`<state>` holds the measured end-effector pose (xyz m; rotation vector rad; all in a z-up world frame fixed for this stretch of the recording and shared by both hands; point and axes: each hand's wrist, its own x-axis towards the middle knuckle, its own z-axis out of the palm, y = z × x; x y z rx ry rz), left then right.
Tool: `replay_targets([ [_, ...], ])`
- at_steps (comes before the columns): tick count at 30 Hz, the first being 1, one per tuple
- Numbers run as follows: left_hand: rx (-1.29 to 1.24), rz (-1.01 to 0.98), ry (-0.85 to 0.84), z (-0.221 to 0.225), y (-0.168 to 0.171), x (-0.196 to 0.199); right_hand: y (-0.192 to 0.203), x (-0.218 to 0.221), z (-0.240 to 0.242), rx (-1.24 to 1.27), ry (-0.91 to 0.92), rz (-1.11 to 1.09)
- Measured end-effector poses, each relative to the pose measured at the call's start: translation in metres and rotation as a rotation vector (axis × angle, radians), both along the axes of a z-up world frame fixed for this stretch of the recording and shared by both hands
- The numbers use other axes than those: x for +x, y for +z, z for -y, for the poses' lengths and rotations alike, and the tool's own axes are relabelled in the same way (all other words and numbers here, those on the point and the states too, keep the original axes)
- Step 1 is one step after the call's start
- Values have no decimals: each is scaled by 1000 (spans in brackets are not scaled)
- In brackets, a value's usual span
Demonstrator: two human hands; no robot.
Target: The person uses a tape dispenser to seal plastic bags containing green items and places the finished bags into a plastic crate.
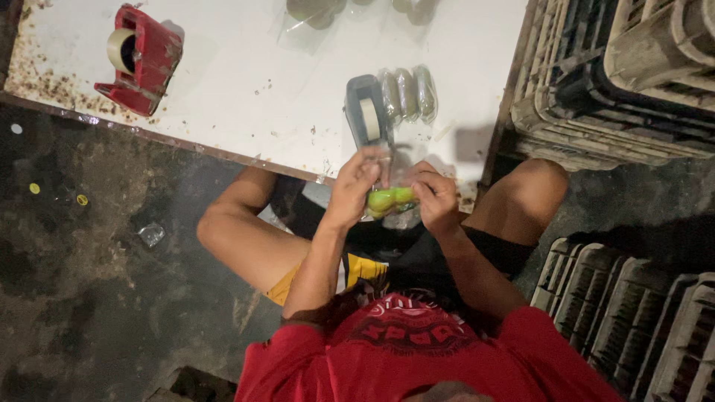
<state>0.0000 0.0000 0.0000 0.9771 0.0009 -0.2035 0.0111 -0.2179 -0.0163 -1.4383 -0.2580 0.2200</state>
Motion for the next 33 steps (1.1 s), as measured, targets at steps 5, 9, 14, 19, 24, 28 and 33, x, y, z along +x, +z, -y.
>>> replay_targets([
  [5, 440, 245, 220, 8, 53, 2, 74, 3, -19, -174, -24, 160],
  [9, 759, 196, 230, 11, 80, -5, 88, 9, -28, -66, -68, -146],
  [14, 754, 14, 187, 14, 89, 2, 53, 8, -29, 60, -114, 27],
  [19, 812, 256, 199, 14, 80, -5, 56, 6, -29, -37, -167, 54],
  [24, 787, 177, 344, 17, 78, -8, 70, 11, -26, -257, -85, 330],
  [28, 554, 94, 280, 13, 85, -3, 58, 29, -20, -220, 72, 97],
  [33, 541, -13, 321, 12, 74, 3, 74, 25, -34, -374, -90, 165],
])
